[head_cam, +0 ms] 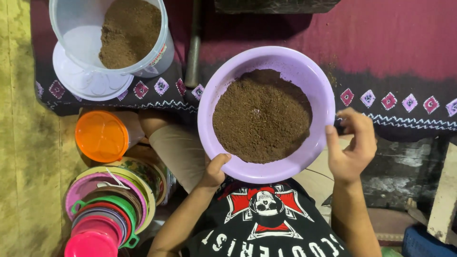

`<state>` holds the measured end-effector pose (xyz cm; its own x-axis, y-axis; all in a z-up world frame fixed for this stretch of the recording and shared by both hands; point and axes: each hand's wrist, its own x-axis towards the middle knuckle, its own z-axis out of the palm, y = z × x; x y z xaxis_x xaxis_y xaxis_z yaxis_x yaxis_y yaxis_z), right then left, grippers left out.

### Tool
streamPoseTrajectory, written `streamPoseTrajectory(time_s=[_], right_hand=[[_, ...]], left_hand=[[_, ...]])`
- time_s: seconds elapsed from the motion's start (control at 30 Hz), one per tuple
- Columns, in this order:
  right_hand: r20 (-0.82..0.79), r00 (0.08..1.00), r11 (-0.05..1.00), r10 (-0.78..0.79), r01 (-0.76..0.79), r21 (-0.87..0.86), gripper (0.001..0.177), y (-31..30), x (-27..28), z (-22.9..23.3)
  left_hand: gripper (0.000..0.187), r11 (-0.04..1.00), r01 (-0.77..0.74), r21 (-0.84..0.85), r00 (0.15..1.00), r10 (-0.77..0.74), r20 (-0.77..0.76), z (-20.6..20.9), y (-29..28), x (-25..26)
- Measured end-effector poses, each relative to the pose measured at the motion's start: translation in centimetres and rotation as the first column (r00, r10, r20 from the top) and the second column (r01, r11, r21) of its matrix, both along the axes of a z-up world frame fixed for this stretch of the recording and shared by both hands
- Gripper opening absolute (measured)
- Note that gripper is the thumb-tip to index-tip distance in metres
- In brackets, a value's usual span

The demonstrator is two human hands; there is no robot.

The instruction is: Mixing and sorting through granular material in a bowl by hand to remove impurities

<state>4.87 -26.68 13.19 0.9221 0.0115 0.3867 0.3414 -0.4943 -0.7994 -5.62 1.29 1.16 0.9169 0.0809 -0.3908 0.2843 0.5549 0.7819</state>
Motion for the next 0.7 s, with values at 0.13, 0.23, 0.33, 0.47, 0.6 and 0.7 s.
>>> streamPoseTrajectory(time_s=[0.13, 0.23, 0.33, 0.47, 0.6, 0.7], right_hand=[[0.114, 0.980, 0.934, 0.162, -0.115, -0.340, 0.014, 0.2, -1.2, -3.2], [0.057, 0.968, 0.875, 0.245, -0.195, -0.444, 0.013, 3.3, -1.1, -1.4], [0.060, 0.932, 0.789, 0.357, -0.267, -0.553, 0.004, 6.1, 0.2, 1.4], [0.096, 0.932, 0.737, 0.349, -0.210, -0.643, 0.005, 7.2, 1.0, 2.0], [0.138, 0.918, 0.691, 0.373, -0.176, -0.701, 0.003, 7.9, 2.1, 2.0], [0.097, 0.892, 0.661, 0.441, -0.250, -0.708, 0.007, 8.7, 2.9, 2.1]], left_hand=[[0.049, 0.998, -0.062, 0.029, 0.992, 0.065, -0.105, 0.3, -0.7, -0.6], [0.058, 0.991, -0.106, 0.087, 0.986, 0.116, -0.117, 2.2, -1.2, -0.2], [0.058, 0.989, -0.092, 0.116, 0.994, 0.099, -0.049, 3.4, -1.1, 0.1], [0.057, 0.979, -0.051, 0.198, 0.997, 0.039, 0.064, 6.4, -1.1, 1.0], [0.053, 0.971, -0.039, 0.236, 0.996, 0.020, 0.084, 4.2, -1.4, -0.4], [0.058, 0.958, -0.032, 0.284, 0.991, -0.007, 0.133, 3.8, -1.4, -0.7]])
